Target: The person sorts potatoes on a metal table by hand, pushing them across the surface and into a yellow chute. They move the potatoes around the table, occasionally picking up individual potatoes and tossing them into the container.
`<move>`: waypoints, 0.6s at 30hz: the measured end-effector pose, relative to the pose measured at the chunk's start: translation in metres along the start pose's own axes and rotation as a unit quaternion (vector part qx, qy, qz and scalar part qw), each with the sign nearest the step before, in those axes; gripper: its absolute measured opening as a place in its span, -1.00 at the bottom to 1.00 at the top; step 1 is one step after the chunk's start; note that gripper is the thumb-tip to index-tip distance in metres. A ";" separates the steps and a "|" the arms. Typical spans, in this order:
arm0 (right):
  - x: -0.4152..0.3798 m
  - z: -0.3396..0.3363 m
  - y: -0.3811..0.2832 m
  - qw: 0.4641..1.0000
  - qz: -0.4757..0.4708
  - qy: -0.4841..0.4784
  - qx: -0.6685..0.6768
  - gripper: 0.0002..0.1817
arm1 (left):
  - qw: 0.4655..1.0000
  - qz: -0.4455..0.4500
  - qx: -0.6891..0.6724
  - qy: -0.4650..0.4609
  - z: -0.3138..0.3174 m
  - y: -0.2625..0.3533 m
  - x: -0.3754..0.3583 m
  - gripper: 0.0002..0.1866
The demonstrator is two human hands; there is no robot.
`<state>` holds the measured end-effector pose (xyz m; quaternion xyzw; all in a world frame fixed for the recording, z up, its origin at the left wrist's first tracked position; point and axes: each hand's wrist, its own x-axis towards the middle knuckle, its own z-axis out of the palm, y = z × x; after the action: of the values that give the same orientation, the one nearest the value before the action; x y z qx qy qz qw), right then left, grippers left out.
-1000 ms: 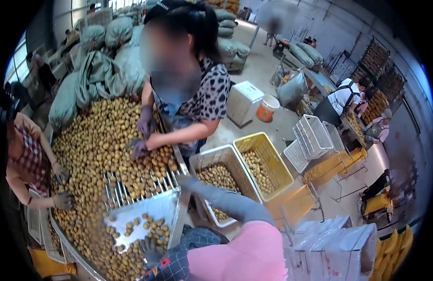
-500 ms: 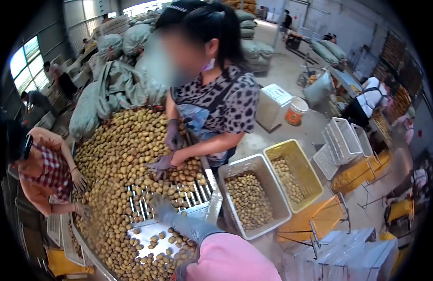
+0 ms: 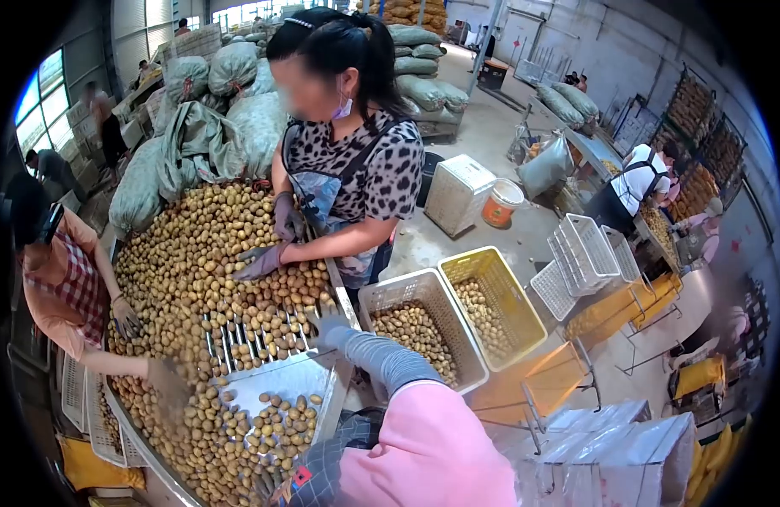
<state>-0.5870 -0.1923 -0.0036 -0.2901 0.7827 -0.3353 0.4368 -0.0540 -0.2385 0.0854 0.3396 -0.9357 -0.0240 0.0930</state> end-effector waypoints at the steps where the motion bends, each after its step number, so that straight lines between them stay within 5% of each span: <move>1: -0.073 -0.016 -0.067 0.964 -0.023 -0.041 -0.262 -0.27 | 1.000 -0.020 -0.009 0.000 -0.004 -0.009 -0.004 -0.36; 2: -0.173 -0.041 -0.171 0.887 -0.062 -0.071 -0.452 -0.23 | 0.999 -0.033 -0.015 0.009 -0.005 -0.014 -0.006 -0.37; 4: -0.145 -0.007 -0.123 0.880 -0.177 -0.261 -0.355 -0.20 | 0.998 -0.045 -0.031 0.024 -0.007 -0.024 -0.009 -0.38; 5: -0.158 -0.017 -0.143 0.907 -0.145 -0.272 -0.288 -0.20 | 0.998 -0.043 -0.043 0.023 -0.005 -0.025 -0.005 -0.39; 6: -0.148 -0.018 -0.128 0.925 -0.251 -0.148 -0.245 -0.36 | 0.998 -0.036 -0.060 0.009 -0.006 -0.022 -0.001 -0.40; 7: -0.120 -0.026 -0.119 0.933 -0.193 -0.133 -0.273 -0.56 | 0.996 -0.019 -0.083 -0.021 -0.003 -0.017 0.000 -0.41; 8: -0.097 -0.034 -0.098 0.913 -0.162 0.082 -0.364 -0.67 | 0.990 0.002 -0.119 -0.069 0.002 -0.007 0.006 -0.42; 9: -0.115 -0.053 -0.128 0.939 -0.145 0.108 -0.292 -0.66 | 0.976 0.018 -0.181 -0.122 0.011 -0.003 0.009 -0.42; 10: -0.103 -0.056 -0.130 0.920 -0.002 0.047 -0.389 -0.29 | 0.960 0.037 -0.240 -0.139 0.022 0.005 0.010 -0.43; 11: -0.109 -0.051 -0.119 0.894 -0.135 0.010 -0.427 -0.14 | 0.948 0.069 -0.282 -0.131 0.033 0.009 0.011 -0.44; 12: -0.118 -0.029 -0.136 0.837 -0.084 -0.077 -0.535 0.02 | 0.991 0.047 -0.116 -0.040 -0.004 0.045 0.007 -0.55; 14: -0.139 0.009 -0.141 0.880 -0.081 -0.079 -0.462 0.06 | 0.983 -0.031 -0.175 -0.042 -0.032 0.047 -0.004 -0.52; 18: -0.158 0.090 -0.159 0.861 -0.159 -0.222 -0.430 0.06 | 0.972 -0.181 -0.149 -0.012 -0.052 0.014 -0.070 -0.48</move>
<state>-0.4106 -0.1952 0.1620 -0.6364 0.6747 0.0424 0.3714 -0.0001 -0.1818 0.1267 0.4855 -0.8455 -0.1834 0.1254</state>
